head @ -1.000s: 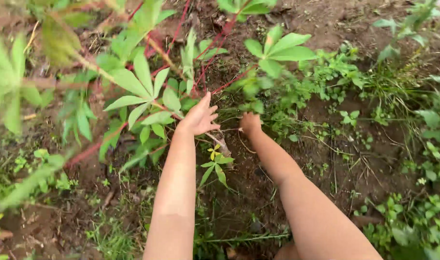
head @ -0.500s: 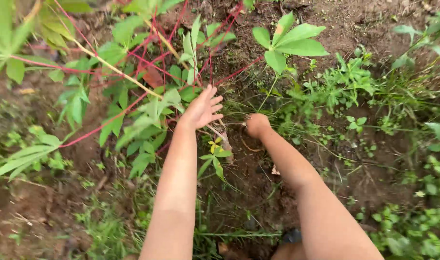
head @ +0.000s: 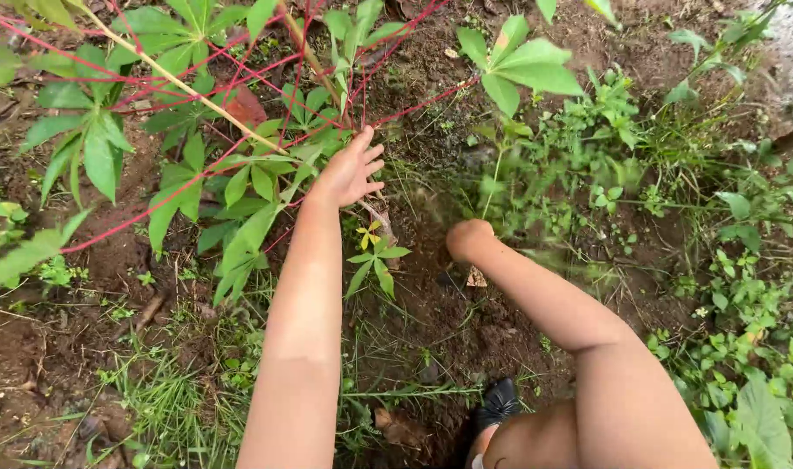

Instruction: The person is weeding the area around cassava plants in a garden using their hands.

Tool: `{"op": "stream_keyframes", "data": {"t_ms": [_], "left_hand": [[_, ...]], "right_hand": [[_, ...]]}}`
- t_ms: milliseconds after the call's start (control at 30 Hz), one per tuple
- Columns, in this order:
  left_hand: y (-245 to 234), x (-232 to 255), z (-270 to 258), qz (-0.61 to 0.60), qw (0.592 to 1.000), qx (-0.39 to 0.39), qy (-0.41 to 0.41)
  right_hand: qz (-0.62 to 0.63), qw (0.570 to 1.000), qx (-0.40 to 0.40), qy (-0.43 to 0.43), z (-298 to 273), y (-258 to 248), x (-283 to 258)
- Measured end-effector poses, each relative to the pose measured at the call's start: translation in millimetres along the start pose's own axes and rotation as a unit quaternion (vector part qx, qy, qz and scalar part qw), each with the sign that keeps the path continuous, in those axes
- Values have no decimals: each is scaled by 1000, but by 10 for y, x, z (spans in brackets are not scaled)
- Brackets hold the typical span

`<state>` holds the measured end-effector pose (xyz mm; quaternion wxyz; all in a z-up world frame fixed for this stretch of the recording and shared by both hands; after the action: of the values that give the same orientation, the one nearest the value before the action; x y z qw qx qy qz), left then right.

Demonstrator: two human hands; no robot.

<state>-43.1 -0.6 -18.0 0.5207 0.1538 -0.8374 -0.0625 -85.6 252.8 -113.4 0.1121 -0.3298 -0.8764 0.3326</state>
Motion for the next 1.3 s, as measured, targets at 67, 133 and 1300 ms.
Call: {"op": "stream_keyframes", "data": {"t_ms": [67,133,1300], "left_hand": [[-6,-22,14,0,1000,0,-2],[-13,-32,34,-2,1000,1,-1],[-32,27,95,14,999,-46,22]], "right_hand": [[11,1000,9,22,-10,-12,-18],[19,999,19,45,46,-81,38],[61,988,144,8,372,372,969]]}}
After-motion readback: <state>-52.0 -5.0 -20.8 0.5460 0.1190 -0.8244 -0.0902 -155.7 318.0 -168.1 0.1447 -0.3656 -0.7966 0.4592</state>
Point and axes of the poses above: each hand's wrist, its own z-axis towards the middle knuckle, its own y-axis out of the palm, x = y × z, the point moved 5 cm from there along z, towards the middle knuckle, and after that the axes turned 15 degrees about z, right-handed, at the moved point
